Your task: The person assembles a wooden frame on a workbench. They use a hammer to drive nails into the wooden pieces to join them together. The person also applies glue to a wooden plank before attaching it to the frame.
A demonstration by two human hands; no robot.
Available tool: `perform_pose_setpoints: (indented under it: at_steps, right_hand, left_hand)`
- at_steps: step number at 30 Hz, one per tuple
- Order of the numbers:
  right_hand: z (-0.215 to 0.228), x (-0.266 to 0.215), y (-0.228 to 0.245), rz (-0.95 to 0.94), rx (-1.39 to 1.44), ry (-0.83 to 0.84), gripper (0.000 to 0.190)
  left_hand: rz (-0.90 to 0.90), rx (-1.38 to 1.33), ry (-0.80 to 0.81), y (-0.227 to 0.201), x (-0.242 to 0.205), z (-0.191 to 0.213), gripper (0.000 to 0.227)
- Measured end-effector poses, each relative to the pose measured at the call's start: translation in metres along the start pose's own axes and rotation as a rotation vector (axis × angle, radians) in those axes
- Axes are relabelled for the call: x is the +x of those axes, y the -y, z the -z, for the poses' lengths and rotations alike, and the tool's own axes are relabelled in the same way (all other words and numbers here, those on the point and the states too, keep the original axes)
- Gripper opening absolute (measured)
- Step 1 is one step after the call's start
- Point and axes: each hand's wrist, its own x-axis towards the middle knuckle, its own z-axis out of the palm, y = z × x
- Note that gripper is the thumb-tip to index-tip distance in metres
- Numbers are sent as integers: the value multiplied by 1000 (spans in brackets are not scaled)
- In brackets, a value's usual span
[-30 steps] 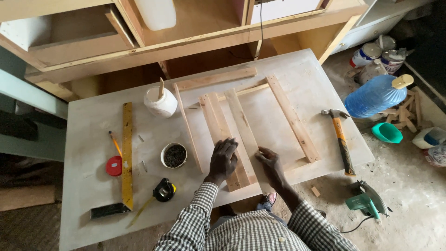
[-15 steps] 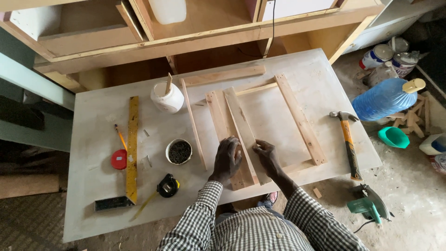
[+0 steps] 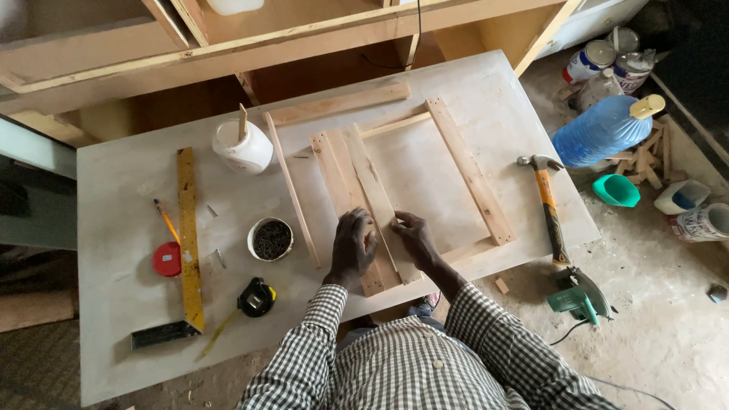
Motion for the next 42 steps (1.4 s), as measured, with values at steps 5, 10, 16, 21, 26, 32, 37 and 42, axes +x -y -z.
perform_pose_setpoints:
  at_steps: [5, 10, 16, 21, 26, 32, 37, 42]
  right_hand:
    - [-3, 3, -3, -12, 9, -14, 32]
    - [4, 23, -28, -14, -3, -19, 31]
    - [2, 26, -31, 5, -30, -12, 33]
    - [-4, 18, -29, 29, -102, -5, 37]
    - [32, 15, -29, 266, -259, -175, 46]
    - [83, -66, 8, 261, -477, -337, 26]
    - [98, -83, -52, 173, -624, -308, 19]
    - [66, -115, -29, -165, -365, 78, 25]
  left_hand:
    - [9, 30, -7, 6, -2, -5, 20]
    - [17, 27, 0, 4, -1, -2, 20]
    - [0, 10, -36, 7, -2, -7, 18]
    - [-7, 28, -45, -1, -1, 9, 16]
    - [81, 139, -423, 13, -7, 59, 10]
    - [643, 529, -124, 70, -61, 106, 18]
    - [734, 595, 198, 84, -38, 107, 17]
    - [732, 630, 323, 89, -21, 103, 11]
